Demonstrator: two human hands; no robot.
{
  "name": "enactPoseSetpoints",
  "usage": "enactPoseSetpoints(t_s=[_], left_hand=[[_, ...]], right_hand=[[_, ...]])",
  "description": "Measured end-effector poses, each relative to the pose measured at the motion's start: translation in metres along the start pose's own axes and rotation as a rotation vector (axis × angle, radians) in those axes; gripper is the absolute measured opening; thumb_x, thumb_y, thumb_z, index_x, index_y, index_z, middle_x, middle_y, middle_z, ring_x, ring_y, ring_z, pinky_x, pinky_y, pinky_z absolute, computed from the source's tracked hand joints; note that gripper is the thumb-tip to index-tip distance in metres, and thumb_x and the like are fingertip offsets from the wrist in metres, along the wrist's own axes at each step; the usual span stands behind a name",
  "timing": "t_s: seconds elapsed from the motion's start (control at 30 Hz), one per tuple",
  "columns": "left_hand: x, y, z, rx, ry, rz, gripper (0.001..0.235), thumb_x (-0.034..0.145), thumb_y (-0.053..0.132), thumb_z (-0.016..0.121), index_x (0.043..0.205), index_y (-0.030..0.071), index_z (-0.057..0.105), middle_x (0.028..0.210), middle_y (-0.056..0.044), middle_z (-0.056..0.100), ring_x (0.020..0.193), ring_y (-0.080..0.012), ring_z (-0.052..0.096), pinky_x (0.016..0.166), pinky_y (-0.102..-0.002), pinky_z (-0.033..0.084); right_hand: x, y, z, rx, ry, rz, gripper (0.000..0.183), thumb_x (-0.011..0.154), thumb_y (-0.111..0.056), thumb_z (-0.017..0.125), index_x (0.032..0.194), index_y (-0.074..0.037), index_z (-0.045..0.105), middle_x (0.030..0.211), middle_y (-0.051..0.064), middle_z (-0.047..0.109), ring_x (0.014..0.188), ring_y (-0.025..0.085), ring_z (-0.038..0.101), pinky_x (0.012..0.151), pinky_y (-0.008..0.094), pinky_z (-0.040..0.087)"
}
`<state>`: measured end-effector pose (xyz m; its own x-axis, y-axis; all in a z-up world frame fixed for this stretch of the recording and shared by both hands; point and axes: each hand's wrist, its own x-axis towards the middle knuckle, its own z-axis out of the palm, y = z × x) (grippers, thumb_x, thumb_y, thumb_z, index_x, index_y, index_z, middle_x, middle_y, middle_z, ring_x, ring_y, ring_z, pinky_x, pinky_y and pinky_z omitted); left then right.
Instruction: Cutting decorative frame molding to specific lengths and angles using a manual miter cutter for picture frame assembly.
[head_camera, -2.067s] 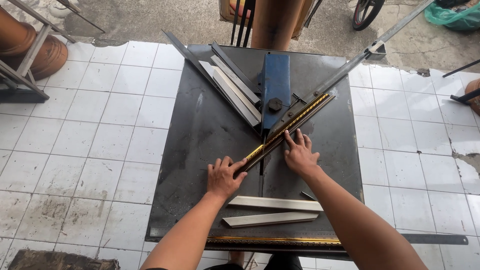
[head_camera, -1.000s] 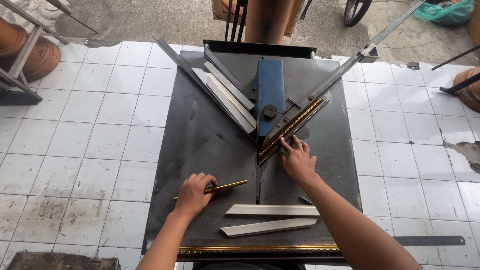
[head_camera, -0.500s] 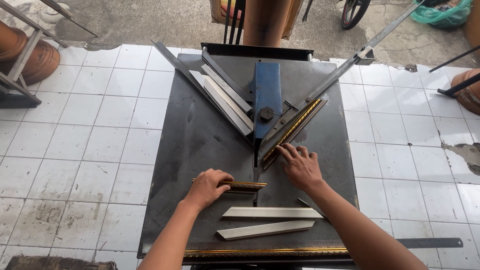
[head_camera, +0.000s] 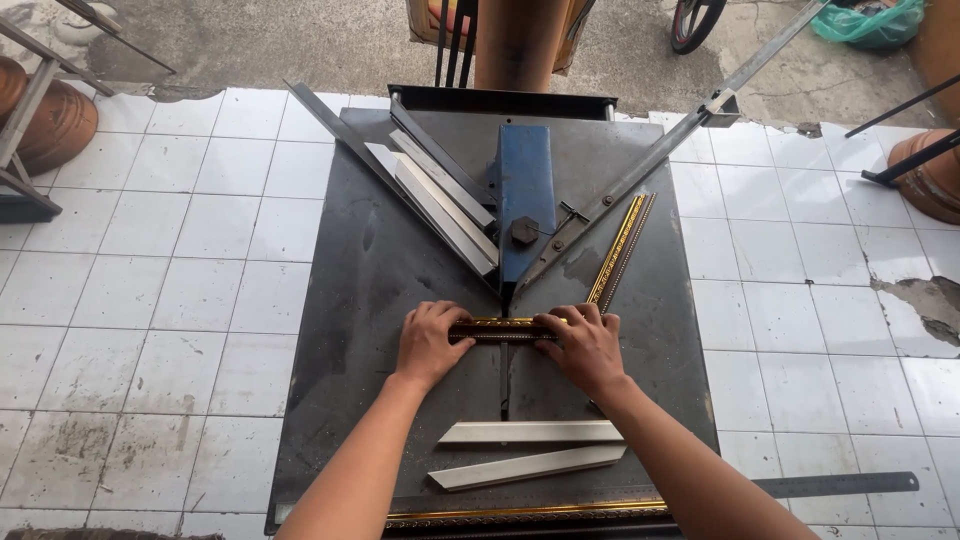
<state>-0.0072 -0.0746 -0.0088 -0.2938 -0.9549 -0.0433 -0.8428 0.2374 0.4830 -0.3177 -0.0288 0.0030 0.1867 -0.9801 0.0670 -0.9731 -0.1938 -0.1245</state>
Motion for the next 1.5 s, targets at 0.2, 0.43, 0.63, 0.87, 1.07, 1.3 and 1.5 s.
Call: enactPoseSetpoints(t_s=[0.2,0.43,0.63,0.87,1.07,1.3,1.5], left_hand=[[0.020,-0.011,0.008,-0.009,0.084,-0.022,0.029,0.088,0.047,0.092,0.115,0.039,0.084,0.117,0.014,0.080,0.124,-0.0150,0.066,0.116,-0.043,0.052],[0.044,-0.008,-0.005,0.106,0.121,-0.038,0.030,0.082,0.055,0.094,0.106,0.039,0.086,0.109,0.017,0.081,0.120,-0.0171,0.061,0.111,-0.046,0.049],[0.082,-0.007,-0.006,0.100,0.100,-0.091,0.027,0.082,0.049,0.096,0.105,0.038,0.085,0.105,0.016,0.079,0.120,-0.0191,0.059,0.107,-0.047,0.050],[0.089,-0.011,0.004,0.087,0.076,-0.092,0.027,0.083,0.047,0.095,0.106,0.038,0.085,0.103,0.015,0.077,0.118,-0.0178,0.059,0.107,-0.045,0.052],[0.060,-0.001,-0.007,0.063,0.025,-0.091,0.025,0.088,0.042,0.094,0.109,0.033,0.084,0.107,0.011,0.079,0.120,-0.0172,0.064,0.114,-0.044,0.054],[0.032,-0.007,0.002,0.193,-0.043,0.041,0.033,0.094,0.037,0.089,0.123,0.024,0.078,0.112,0.003,0.080,0.115,-0.0196,0.075,0.103,-0.040,0.063],[-0.064,0.036,-0.051,-0.275,-0.092,-0.382,0.035,0.101,0.017,0.082,0.133,0.017,0.069,0.119,-0.007,0.085,0.112,-0.0306,0.084,0.095,-0.048,0.070]], right_hand=[[0.021,0.008,-0.012,0.076,0.010,0.134,0.036,0.090,-0.060,0.082,0.125,-0.051,0.078,0.127,-0.018,0.073,0.127,0.020,0.059,0.097,0.050,0.044],[0.052,0.013,-0.021,0.071,-0.090,0.187,0.033,0.089,-0.065,0.080,0.120,-0.053,0.079,0.126,-0.020,0.074,0.130,0.018,0.058,0.102,0.051,0.041],[0.088,0.020,-0.019,0.040,-0.121,0.236,0.030,0.090,-0.063,0.081,0.119,-0.055,0.078,0.126,-0.019,0.073,0.131,0.018,0.057,0.105,0.053,0.042],[0.094,0.023,-0.016,0.045,-0.172,0.261,0.032,0.087,-0.062,0.084,0.118,-0.055,0.078,0.121,-0.018,0.073,0.130,0.018,0.057,0.106,0.055,0.042],[0.070,0.011,-0.022,0.031,-0.188,0.239,0.030,0.089,-0.059,0.082,0.118,-0.052,0.078,0.119,-0.016,0.071,0.129,0.019,0.058,0.106,0.055,0.044],[0.052,0.003,-0.021,-0.017,-0.152,0.167,0.030,0.089,-0.061,0.079,0.117,-0.049,0.076,0.115,-0.014,0.069,0.126,0.020,0.058,0.102,0.055,0.045],[0.023,-0.013,-0.036,-0.004,-0.167,0.158,0.034,0.089,-0.050,0.087,0.118,-0.034,0.080,0.107,-0.008,0.072,0.112,0.022,0.063,0.097,0.052,0.045]])
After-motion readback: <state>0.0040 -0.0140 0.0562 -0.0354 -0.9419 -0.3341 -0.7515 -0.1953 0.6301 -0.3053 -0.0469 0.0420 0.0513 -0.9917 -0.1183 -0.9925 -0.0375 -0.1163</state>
